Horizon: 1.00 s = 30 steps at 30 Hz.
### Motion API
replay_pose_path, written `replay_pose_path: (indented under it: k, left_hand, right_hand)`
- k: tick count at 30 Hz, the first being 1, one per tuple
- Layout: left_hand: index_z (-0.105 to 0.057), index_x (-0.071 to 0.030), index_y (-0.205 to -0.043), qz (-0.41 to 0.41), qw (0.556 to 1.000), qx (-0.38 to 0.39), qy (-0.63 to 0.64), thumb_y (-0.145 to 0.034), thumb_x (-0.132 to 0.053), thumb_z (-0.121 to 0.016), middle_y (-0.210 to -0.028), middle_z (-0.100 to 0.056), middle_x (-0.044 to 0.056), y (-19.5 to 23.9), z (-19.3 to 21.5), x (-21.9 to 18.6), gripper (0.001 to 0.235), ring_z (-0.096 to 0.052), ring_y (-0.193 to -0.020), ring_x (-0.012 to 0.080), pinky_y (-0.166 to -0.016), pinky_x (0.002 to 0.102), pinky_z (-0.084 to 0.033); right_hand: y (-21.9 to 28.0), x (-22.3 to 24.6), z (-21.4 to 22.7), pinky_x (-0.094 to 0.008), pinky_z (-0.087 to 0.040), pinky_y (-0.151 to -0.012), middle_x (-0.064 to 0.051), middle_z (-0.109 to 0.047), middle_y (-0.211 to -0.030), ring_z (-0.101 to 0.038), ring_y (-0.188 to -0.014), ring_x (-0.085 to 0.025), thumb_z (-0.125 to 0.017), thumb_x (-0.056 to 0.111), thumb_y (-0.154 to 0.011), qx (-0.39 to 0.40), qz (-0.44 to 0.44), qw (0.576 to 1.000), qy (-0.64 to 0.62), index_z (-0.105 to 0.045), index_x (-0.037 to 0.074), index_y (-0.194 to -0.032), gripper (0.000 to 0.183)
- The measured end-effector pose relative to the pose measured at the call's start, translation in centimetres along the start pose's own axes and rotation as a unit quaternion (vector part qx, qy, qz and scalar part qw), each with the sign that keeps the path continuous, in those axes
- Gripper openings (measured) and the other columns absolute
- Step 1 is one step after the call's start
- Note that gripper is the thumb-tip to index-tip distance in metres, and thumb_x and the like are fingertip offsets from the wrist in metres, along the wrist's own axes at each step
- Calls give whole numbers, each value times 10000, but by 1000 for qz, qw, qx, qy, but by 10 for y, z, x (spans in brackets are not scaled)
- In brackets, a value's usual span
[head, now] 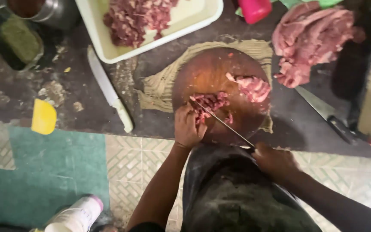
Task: Cutting and mincing raw meat on a wooden cutting board using a knife
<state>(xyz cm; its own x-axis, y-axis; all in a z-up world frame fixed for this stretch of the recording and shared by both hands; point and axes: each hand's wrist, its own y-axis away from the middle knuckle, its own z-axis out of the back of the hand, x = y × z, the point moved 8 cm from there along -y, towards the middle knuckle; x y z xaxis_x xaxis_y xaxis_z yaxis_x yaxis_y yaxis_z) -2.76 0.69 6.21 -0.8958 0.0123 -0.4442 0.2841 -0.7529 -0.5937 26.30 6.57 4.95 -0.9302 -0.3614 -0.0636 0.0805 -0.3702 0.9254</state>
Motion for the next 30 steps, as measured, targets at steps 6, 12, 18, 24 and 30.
replay_pose_path:
  k: [6,12,18,24,30]
  left_hand:
    - [-628,-33,-884,-16,1000,4,-4,-1029,-274,-551,-1096,-641,194,6,-10,2,292,-657,-1001,406,-895,480,-551]
    - [-618,-60,-879,-7,999,26,-19,-980,-222,-596,-1042,-634,182,37,-27,21,193,-641,-893,391,-783,491,-551]
    - [-620,-51,-883,0,999,34,-7,-939,-152,-630,-1017,-610,149,8,-17,9,116,-639,-911,374,-798,475,-543]
    - [-616,-53,-895,18,999,31,-17,-921,-86,-597,-1022,-611,145,6,21,-9,47,-635,-943,356,-860,449,-519]
    - [-647,-96,-774,-36,994,68,-81,-847,-118,-639,-851,-616,127,54,-16,4,76,-613,-780,324,-734,425,-490]
  right_hand:
    - [-6,113,23,-405,-487,-461,-122,-651,-778,-631,-597,-276,-609,161,-919,-623,425,653,64,-698,-67,-1154,340]
    - [-8,121,39,-325,-508,-418,17,-568,-694,-604,-499,-171,-628,306,-912,-655,369,653,87,-700,126,-1134,295]
    - [-64,-54,-78,-550,-575,-824,-64,-816,-1056,-794,-1018,-330,-479,533,-898,14,35,998,57,-459,234,-1139,384]
    - [29,29,42,-519,-489,-1068,-113,-794,-1123,-712,-1161,-371,-341,676,-962,-37,95,995,-15,-649,187,-1169,614]
    - [-19,111,12,-368,-520,-444,11,-574,-649,-628,-482,-206,-724,286,-808,-592,398,698,63,-635,84,-1180,433]
